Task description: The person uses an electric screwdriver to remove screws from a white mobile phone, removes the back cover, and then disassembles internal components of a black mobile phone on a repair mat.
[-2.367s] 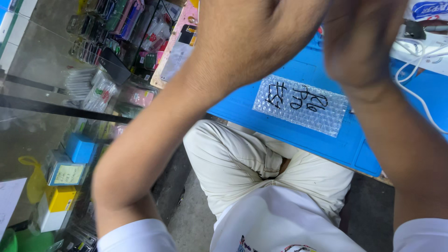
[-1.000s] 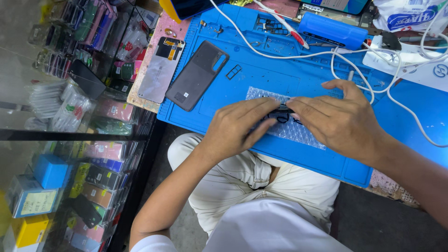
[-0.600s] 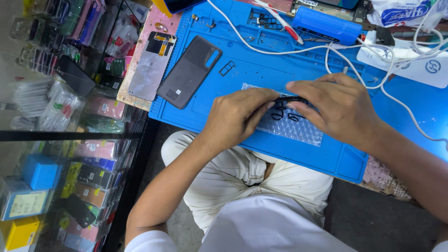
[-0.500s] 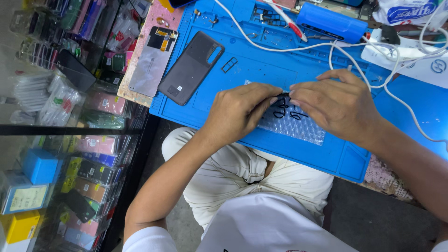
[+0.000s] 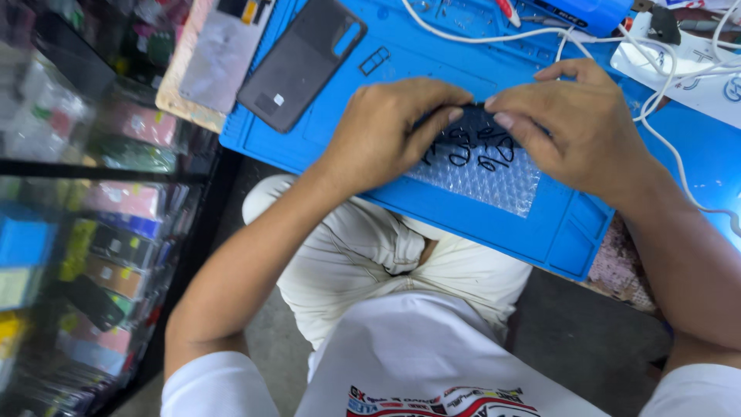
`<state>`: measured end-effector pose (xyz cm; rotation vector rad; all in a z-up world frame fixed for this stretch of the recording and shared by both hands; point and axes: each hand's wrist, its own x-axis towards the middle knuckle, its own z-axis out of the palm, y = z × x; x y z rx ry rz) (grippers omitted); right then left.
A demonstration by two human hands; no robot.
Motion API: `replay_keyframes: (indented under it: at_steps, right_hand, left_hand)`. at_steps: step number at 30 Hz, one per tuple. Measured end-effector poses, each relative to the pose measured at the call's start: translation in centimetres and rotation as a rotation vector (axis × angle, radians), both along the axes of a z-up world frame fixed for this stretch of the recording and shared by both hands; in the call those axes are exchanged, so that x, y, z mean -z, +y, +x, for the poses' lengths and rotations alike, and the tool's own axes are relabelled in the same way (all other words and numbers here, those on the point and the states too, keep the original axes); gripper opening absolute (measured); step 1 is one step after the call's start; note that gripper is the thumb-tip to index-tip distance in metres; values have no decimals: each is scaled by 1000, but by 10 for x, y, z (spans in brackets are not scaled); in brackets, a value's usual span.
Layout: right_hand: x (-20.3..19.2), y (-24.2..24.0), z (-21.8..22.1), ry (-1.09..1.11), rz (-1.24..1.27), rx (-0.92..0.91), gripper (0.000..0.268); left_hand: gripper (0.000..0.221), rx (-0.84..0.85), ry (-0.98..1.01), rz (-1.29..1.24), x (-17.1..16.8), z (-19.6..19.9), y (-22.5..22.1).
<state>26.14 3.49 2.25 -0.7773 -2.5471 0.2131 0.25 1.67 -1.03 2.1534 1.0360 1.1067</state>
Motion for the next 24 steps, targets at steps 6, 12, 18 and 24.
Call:
replay_keyframes:
  at_steps: [6,12,18,24]
  right_hand:
    - [-2,4,6,-52,-106,31,12]
    - [0,2,6,-33,-95,36,13]
    - [-3,2,5,-86,-142,76,12]
    - [1,1,7,-80,-162,90,16]
  left_hand:
    - [16,30,-20,-5,-1,2,8]
    - [17,17,-26,-5,1,1,7]
    - [17,16,20,31,3,1,9]
    - [18,0,63,6,5,5,2]
